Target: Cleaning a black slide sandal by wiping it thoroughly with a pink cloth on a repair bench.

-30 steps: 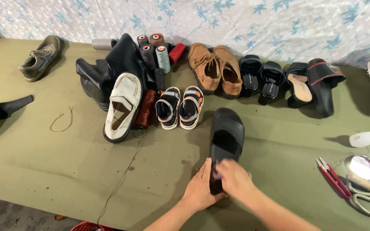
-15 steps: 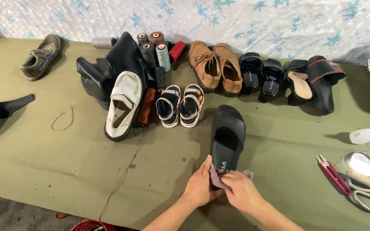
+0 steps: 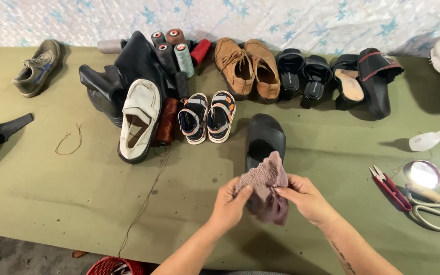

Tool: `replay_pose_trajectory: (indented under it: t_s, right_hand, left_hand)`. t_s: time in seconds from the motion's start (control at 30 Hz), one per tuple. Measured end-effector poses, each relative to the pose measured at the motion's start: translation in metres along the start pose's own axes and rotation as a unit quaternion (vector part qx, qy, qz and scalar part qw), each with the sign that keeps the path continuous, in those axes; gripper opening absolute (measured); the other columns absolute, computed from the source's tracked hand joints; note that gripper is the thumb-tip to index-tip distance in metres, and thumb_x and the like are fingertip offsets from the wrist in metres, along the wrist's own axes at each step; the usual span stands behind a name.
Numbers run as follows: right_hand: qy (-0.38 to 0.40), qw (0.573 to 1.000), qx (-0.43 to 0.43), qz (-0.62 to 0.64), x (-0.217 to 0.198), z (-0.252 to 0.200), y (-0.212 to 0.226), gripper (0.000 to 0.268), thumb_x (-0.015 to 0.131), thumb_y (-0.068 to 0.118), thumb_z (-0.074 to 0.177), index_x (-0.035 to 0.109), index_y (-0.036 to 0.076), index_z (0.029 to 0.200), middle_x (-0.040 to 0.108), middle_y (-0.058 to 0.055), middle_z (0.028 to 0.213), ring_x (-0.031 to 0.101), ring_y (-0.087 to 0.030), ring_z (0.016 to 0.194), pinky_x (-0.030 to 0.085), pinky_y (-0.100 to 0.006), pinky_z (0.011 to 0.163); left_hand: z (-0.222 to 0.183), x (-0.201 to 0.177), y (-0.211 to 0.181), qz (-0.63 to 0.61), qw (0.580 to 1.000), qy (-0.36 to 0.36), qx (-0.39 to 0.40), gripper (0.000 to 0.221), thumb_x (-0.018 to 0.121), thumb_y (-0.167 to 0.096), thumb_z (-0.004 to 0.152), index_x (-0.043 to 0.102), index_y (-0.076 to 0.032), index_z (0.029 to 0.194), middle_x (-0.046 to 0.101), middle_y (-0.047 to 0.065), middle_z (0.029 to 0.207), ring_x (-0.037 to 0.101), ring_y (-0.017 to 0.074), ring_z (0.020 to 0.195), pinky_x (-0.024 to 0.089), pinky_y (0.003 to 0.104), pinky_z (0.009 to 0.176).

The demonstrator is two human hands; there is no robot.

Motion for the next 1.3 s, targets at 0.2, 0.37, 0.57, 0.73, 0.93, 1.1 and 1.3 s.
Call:
replay_pose_trajectory:
  t_s: [0.2, 0.37, 0.57, 0.73, 0.93, 1.1, 1.3]
  right_hand:
    - [0.030, 1.000, 0.001, -0.001, 0.006, -0.001, 0.023, 0.062, 0.074, 0.028, 0.079, 0.064, 0.004, 0.136, 0.073, -0.012, 0.124, 0.066, -0.025, 0.116, 0.054, -0.043, 0.098]
    - [0.051, 0.996, 0.061, -0.028, 0.028, 0.002, 0.021, 0.045, 0.083, 0.013, 0.080, 0.067, 0.005, 0.121, 0.075, -0.009, 0.095, 0.073, -0.020, 0.082, 0.061, -0.034, 0.077]
    - [-0.081, 0.990, -0.034, -0.109, 0.026, -0.002, 0.048, 0.010, 0.066, 0.003, 0.094, 0.074, 0.000, 0.100, 0.064, -0.009, 0.073, 0.055, -0.017, 0.063, 0.049, -0.032, 0.061]
    - [-0.122, 0.897, -0.211, -0.369, 0.043, 0.003, 0.053, 0.018, 0.067, 0.015, 0.095, 0.074, 0.008, 0.111, 0.073, 0.005, 0.082, 0.057, -0.006, 0.066, 0.048, -0.023, 0.061]
    - [0.174, 0.708, -0.511, -0.455, 0.120, -0.025, 0.066, 0.019, 0.053, 0.011, 0.094, 0.071, 0.008, 0.092, 0.073, -0.012, 0.109, 0.064, -0.036, 0.111, 0.047, -0.058, 0.101]
    - [0.093, 0.765, -0.439, -0.461, 0.085, -0.027, 0.037, 0.026, 0.068, 0.038, 0.091, 0.075, 0.022, 0.111, 0.071, -0.006, 0.129, 0.062, -0.028, 0.130, 0.038, -0.050, 0.113]
    - [-0.225, 0.938, 0.001, -0.265, 0.026, 0.010, 0.045, 0.055, 0.053, 0.038, 0.095, 0.055, 0.021, 0.147, 0.058, -0.003, 0.149, 0.057, -0.017, 0.117, 0.040, -0.035, 0.108]
  left_hand:
    - [0.005, -0.007, -0.027, -0.021, 0.999, 0.042, -0.021, 0.021, 0.069, -0.027, 0.099, 0.066, -0.006, 0.096, 0.061, -0.002, 0.078, 0.055, 0.0088, 0.069, 0.044, 0.025, 0.059]
    - [0.003, -0.009, -0.067, 0.097, 0.992, 0.078, -0.006, 0.012, 0.069, -0.018, 0.098, 0.072, -0.009, 0.091, 0.066, -0.003, 0.078, 0.057, 0.0081, 0.070, 0.046, 0.025, 0.062]
    - [-0.010, -0.039, -0.056, 0.251, 0.940, -0.124, 0.193, 0.010, 0.068, -0.013, 0.096, 0.069, -0.003, 0.098, 0.069, 0.011, 0.083, 0.058, 0.0188, 0.073, 0.053, 0.034, 0.072]
    - [-0.029, -0.008, 0.001, 0.092, 0.988, -0.038, 0.114, 0.034, 0.062, -0.037, 0.100, 0.078, -0.007, 0.102, 0.074, 0.006, 0.096, 0.068, 0.0168, 0.092, 0.052, 0.030, 0.082]
    - [-0.024, -0.010, -0.009, -0.381, 0.924, 0.031, -0.011, 0.074, 0.040, -0.054, 0.103, 0.047, 0.004, 0.147, 0.056, 0.013, 0.145, 0.048, 0.0183, 0.140, 0.032, 0.032, 0.122]
    - [-0.017, -0.017, -0.011, -0.238, 0.938, -0.212, -0.140, 0.035, 0.067, -0.018, 0.092, 0.069, 0.002, 0.120, 0.076, 0.014, 0.113, 0.070, 0.0227, 0.104, 0.056, 0.035, 0.096]
    - [0.002, -0.010, 0.051, 0.463, 0.867, 0.086, 0.161, 0.078, 0.052, 0.001, 0.084, 0.028, 0.003, 0.158, 0.028, 0.027, 0.165, 0.033, 0.0433, 0.150, 0.038, 0.053, 0.113]
Point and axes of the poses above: each hand's wrist, its own z-axis towards the middle knuckle, its own x-axis out of the palm, y = z × x, the point moved 2 cm from there along z, towards the middle knuckle
